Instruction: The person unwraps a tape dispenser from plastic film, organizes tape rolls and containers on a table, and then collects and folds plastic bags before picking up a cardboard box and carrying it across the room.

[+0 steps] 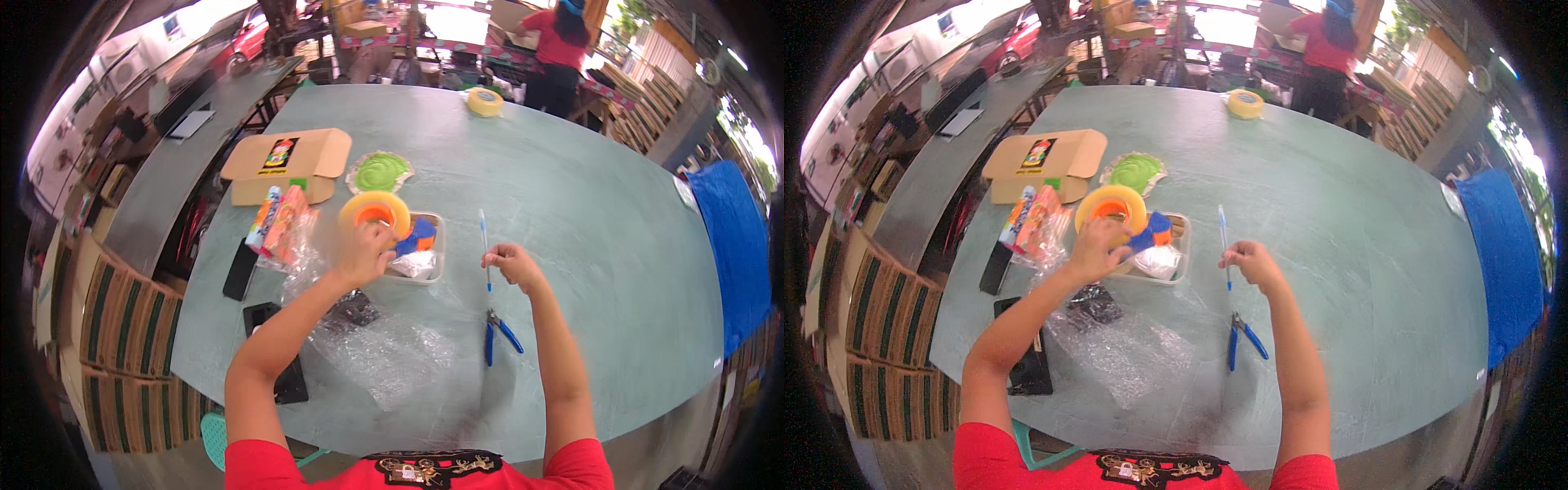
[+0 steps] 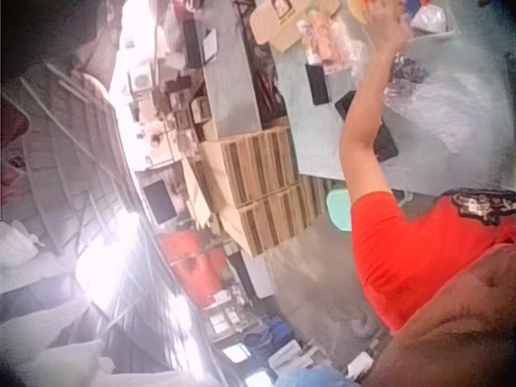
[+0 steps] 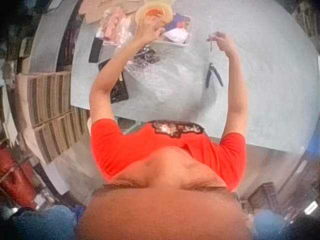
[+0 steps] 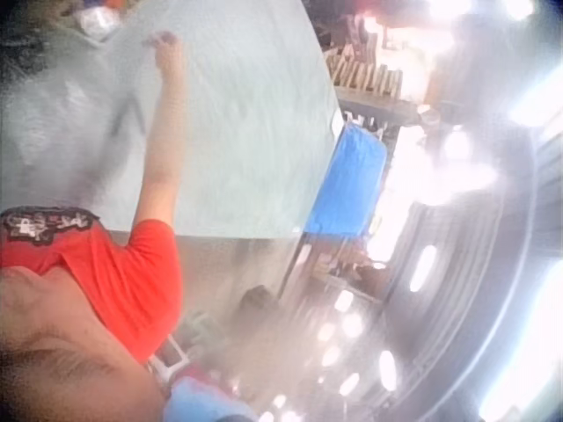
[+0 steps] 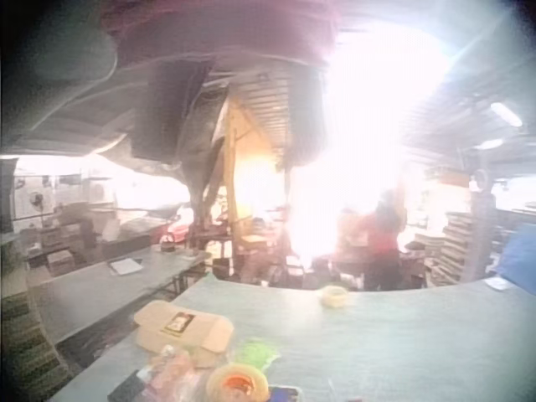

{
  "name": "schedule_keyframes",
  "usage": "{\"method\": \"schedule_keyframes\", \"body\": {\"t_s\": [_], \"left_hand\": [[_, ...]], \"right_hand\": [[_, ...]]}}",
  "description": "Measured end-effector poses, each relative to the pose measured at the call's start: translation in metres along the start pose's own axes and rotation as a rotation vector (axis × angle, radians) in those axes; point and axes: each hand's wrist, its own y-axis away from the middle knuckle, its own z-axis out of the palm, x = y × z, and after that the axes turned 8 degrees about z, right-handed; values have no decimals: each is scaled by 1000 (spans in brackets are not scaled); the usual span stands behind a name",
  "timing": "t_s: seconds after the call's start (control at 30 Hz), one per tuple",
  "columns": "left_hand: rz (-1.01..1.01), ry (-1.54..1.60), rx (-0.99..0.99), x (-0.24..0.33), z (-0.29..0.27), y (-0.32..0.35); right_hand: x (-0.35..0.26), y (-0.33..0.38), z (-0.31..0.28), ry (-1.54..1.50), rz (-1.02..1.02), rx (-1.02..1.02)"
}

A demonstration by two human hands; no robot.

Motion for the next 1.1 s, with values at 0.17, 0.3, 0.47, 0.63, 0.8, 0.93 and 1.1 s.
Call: {"method": "schedule_keyframes", "body": {"t_s": [0.17,0.3,0.47,0.63,0.8,0.93,1.1], "left_hand": [[15,-231,-82,21,45,14],[115,-387,-135,28,47,14],[1,-572,-171,-17,59,-13],[-292,-627,-237,-61,23,8],[-499,-439,-133,-45,-83,65],[-749,-301,-120,-26,-143,156],[-1012,-38,-233,47,-156,221]], "right_hand": [[37,6,-8,46,87,29],[43,-10,17,111,51,-24],[60,-28,68,420,-106,120],[41,-25,87,600,-73,36],[6,22,95,608,-48,-46],[26,44,138,603,-238,-181],[59,43,195,311,-283,-298]]}}
